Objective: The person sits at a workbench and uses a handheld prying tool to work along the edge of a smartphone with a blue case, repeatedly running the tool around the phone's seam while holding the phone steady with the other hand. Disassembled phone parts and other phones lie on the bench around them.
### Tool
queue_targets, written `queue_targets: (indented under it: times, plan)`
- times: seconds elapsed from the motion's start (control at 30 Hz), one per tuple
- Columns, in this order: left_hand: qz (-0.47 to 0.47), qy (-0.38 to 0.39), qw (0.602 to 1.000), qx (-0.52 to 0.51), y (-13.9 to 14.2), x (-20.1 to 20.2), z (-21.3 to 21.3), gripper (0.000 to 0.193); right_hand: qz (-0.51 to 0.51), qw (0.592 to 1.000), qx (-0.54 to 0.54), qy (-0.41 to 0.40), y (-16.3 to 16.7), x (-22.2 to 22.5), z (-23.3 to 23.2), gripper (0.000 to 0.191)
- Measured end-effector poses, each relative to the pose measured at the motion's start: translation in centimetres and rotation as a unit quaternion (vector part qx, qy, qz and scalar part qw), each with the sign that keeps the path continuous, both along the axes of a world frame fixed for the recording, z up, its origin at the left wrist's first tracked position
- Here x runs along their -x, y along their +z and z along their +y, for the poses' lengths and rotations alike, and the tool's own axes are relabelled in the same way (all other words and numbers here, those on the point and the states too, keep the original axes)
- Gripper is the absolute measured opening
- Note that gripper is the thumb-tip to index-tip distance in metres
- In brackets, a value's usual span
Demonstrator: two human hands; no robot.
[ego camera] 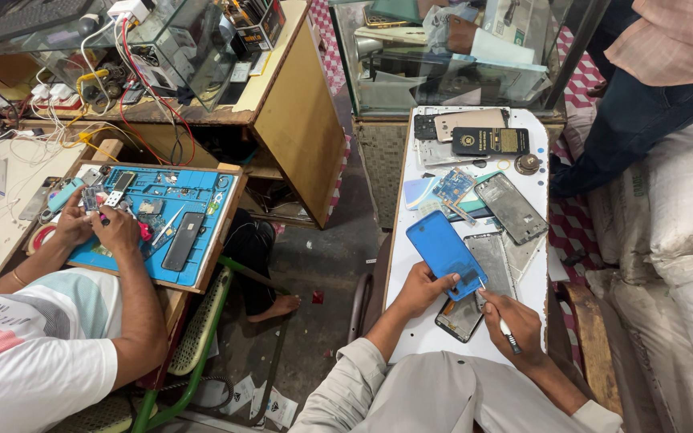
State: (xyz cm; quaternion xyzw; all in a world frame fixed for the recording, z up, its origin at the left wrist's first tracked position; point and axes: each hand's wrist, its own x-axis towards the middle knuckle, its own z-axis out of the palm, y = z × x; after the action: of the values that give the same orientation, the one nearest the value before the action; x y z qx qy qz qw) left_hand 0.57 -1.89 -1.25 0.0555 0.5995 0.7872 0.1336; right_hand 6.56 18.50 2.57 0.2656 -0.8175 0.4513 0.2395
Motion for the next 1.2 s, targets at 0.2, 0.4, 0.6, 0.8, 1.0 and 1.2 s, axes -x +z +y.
queue_targets:
  times: [0.2,0.4,0.6,0.8,1.0,1.2]
  plan:
    - [-0.001,0.0,1.0,0.0,-0.02,0.02,-0.01,0.022,-0.008,1.0,0.003,-0.008,-0.22,0.0,0.06,0.023]
    - [-0.001,-0.003,1.0,-0.005,0.02,0.01,-0.02,0.024,0.003,1.0,0.0,-0.006,-0.17,0.07,0.0,0.023]
    - [-0.005,-0.002,1.0,-0.013,-0.07,-0.04,0.0,0.023,0.008,1.0,-0.004,-0.008,-0.07,-0.02,0.01,0.023]
    - [0.003,-0.004,1.0,-0.01,-0.11,-0.03,-0.09,0.023,0.012,1.0,-0.005,-0.002,-0.09,0.09,0.02,0.024]
    - [0.0,-0.001,1.0,-0.005,-0.04,0.0,-0.02,0.024,0.005,1.0,-0.005,-0.011,-0.07,0.04,-0.02,0.023]
    - [0.002,-0.004,1.0,-0.017,0.08,-0.02,-0.02,0.022,0.005,1.0,-0.003,-0.021,-0.07,-0.01,0.01,0.023]
